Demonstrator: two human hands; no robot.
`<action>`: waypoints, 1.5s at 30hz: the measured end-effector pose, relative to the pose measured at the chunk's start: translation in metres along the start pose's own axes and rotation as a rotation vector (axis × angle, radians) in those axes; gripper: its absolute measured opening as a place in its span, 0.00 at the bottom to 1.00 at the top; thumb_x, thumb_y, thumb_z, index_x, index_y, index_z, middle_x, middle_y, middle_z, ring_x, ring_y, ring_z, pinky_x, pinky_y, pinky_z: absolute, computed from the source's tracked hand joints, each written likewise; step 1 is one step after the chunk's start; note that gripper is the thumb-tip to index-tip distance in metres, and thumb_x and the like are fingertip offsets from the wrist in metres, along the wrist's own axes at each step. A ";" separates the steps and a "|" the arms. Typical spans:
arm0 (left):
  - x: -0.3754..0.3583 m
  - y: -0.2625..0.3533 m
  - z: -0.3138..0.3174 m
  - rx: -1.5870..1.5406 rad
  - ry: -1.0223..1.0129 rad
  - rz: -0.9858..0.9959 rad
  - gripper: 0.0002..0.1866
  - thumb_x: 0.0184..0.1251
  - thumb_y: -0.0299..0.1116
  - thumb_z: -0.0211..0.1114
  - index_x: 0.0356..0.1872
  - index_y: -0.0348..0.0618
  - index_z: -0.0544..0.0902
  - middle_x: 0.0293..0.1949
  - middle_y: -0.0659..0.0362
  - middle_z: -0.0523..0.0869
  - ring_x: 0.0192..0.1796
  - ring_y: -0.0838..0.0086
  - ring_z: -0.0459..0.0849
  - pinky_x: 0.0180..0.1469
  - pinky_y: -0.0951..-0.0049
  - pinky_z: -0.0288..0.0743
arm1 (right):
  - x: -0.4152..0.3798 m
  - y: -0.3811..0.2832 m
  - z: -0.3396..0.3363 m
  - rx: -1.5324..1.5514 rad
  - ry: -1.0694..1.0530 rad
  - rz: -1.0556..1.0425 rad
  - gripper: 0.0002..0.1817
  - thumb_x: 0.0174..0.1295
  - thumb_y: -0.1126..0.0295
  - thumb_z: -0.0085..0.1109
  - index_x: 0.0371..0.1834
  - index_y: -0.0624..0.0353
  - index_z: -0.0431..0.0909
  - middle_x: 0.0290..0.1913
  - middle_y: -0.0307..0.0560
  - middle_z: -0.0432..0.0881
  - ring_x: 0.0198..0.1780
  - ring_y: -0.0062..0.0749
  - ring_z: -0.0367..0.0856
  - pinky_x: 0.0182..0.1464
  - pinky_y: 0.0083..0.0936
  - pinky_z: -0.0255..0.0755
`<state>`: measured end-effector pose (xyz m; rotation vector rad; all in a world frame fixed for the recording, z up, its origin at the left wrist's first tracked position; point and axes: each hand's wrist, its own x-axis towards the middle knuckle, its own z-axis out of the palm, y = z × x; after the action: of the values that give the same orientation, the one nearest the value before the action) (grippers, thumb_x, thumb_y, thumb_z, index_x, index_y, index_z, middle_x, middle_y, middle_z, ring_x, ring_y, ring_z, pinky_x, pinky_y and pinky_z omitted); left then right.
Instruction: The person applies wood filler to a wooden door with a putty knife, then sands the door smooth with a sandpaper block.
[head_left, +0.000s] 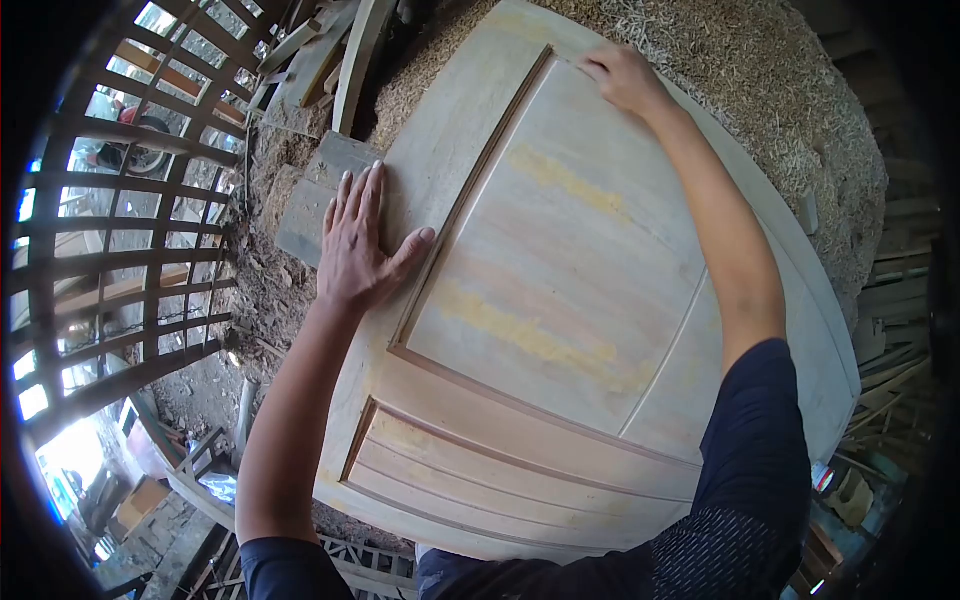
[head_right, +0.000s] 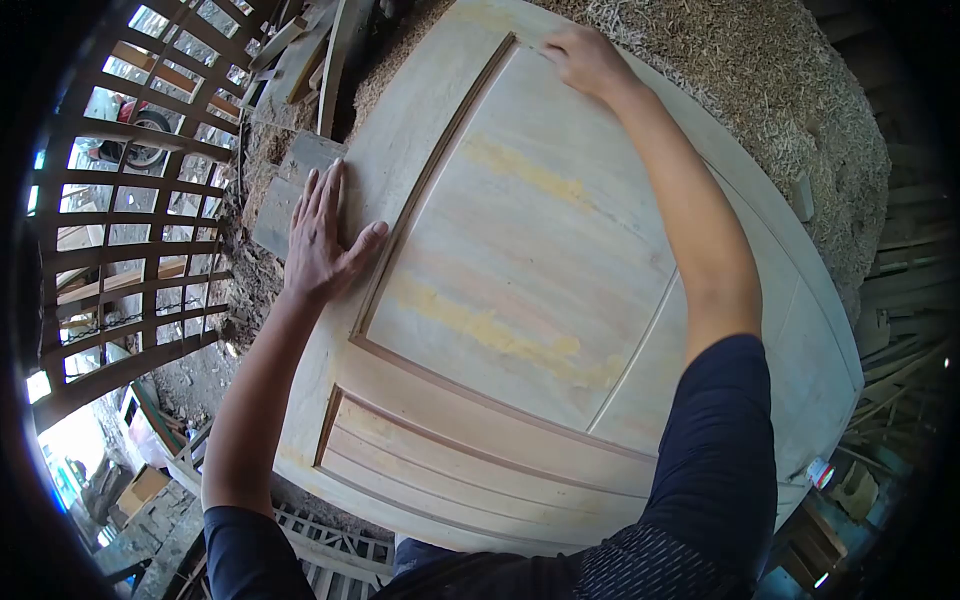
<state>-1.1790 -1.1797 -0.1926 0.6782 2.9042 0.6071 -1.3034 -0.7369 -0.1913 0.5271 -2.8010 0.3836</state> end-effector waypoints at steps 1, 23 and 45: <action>-0.001 0.000 0.001 0.003 0.002 0.000 0.55 0.68 0.68 0.62 0.83 0.35 0.59 0.82 0.43 0.63 0.86 0.46 0.53 0.85 0.50 0.46 | -0.014 0.005 -0.008 -0.002 0.005 -0.004 0.08 0.65 0.70 0.66 0.42 0.60 0.89 0.43 0.53 0.90 0.48 0.50 0.89 0.54 0.42 0.82; -0.001 -0.014 0.020 -0.061 0.034 0.072 0.46 0.74 0.55 0.61 0.84 0.38 0.57 0.82 0.39 0.61 0.85 0.39 0.53 0.84 0.46 0.48 | -0.360 0.110 -0.140 -0.353 -0.058 0.430 0.12 0.53 0.77 0.63 0.42 0.56 0.87 0.39 0.55 0.84 0.48 0.55 0.85 0.54 0.46 0.80; 0.001 -0.042 0.035 -0.117 0.059 0.145 0.39 0.81 0.49 0.57 0.85 0.40 0.57 0.83 0.39 0.60 0.85 0.42 0.52 0.84 0.48 0.46 | -0.469 0.112 -0.219 -0.087 0.014 0.606 0.13 0.64 0.79 0.62 0.50 0.61 0.89 0.50 0.50 0.84 0.54 0.50 0.84 0.57 0.42 0.79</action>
<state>-1.1904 -1.2018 -0.2412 0.8751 2.8621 0.8195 -0.8793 -0.4218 -0.1529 -0.3588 -2.8926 0.3703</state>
